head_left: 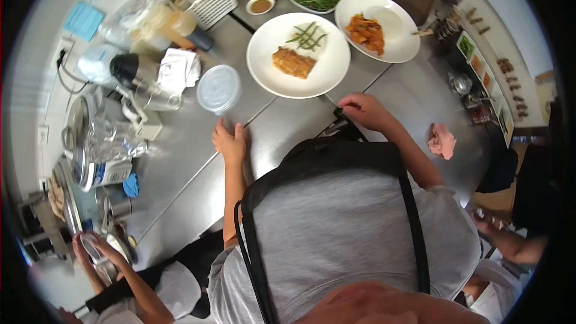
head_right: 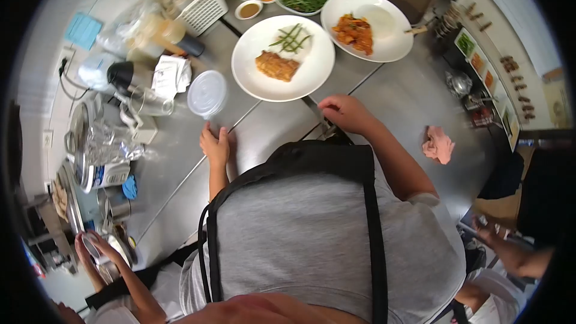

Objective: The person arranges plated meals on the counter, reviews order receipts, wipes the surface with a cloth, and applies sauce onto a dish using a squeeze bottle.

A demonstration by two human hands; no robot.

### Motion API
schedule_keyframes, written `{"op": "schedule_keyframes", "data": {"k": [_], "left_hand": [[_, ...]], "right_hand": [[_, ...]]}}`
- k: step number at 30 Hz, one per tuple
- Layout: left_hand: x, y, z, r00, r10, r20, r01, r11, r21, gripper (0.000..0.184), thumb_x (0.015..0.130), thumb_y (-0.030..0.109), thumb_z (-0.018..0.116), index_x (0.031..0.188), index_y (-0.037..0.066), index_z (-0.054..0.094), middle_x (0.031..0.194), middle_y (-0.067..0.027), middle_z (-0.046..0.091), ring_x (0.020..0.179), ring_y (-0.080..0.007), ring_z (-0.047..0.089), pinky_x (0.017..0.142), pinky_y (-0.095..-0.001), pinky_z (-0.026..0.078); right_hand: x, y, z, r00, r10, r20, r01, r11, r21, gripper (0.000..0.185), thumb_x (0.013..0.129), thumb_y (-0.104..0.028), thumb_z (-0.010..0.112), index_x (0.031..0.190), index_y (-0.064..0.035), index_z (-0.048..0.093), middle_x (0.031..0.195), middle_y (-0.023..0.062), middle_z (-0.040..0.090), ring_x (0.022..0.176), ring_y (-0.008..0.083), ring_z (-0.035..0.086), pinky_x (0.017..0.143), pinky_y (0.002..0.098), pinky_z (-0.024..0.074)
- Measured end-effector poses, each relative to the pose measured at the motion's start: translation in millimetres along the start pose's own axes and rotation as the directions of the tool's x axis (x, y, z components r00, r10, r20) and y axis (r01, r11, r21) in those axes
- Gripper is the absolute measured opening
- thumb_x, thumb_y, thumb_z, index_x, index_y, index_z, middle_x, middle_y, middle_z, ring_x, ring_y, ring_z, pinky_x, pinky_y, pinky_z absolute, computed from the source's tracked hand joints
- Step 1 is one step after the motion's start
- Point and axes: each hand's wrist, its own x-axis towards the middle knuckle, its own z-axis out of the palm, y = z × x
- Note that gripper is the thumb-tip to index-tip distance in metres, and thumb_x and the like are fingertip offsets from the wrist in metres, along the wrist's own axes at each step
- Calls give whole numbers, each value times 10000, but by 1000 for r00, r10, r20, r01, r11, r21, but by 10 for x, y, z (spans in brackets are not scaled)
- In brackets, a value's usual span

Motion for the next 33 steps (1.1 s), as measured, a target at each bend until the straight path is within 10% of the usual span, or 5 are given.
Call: {"op": "schedule_keyframes", "data": {"k": [9, 12, 16, 25, 33], "left_hand": [[320, 373, 440, 986, 60, -155, -74, 993, -88, 529, 771, 317, 545, 1207, 57, 395, 1184, -187, 403, 1084, -325, 378, 916, -449, 275], [295, 436, 435, 982, 121, -144, -126, 992, -29, 534, 768, 307, 541, 1207, 47, 384, 1205, -190, 385, 1108, -341, 355, 920, -466, 260], [294, 455, 407, 986, 127, -105, -128, 992, -7, 536, 765, 281, 544, 1203, 23, 375, 1217, -215, 365, 1134, -364, 327, 929, -472, 246], [315, 452, 371, 987, 98, -127, -110, 989, -95, 500, 752, 256, 554, 1167, 16, 415, 1171, -214, 411, 1096, -360, 368, 920, -452, 268], [332, 423, 388, 987, 114, -111, -122, 990, -75, 471, 742, 251, 559, 1135, 18, 447, 1142, -197, 435, 1081, -352, 376, 912, -449, 269]], "right_hand": [[-437, 682, -511, 891, 291, -350, -326, 944, -45, 213, 779, -144, 531, 959, -44, 588, 872, 96, 589, 751, 185, 568, 685, 287, 452], [-251, 605, -416, 913, 81, -399, -183, 957, -226, 238, 763, -85, 484, 973, -70, 594, 920, 115, 568, 823, 224, 559, 729, 316, 447], [361, 106, -338, 945, -262, -196, 99, 799, -593, 336, 717, -5, 431, 969, -129, 615, 946, 104, 548, 953, 247, 497, 798, 338, 408], [1172, 50, -133, 996, -11, 88, 84, 439, -895, 256, 725, -111, 498, 902, -211, 654, 934, 49, 533, 942, 210, 473, 751, 359, 356], [918, 99, -507, 962, -146, 230, 259, 752, -606, 125, 661, -97, 506, 688, -128, 624, 739, 74, 550, 799, 252, 520, 699, 372, 394]]}}
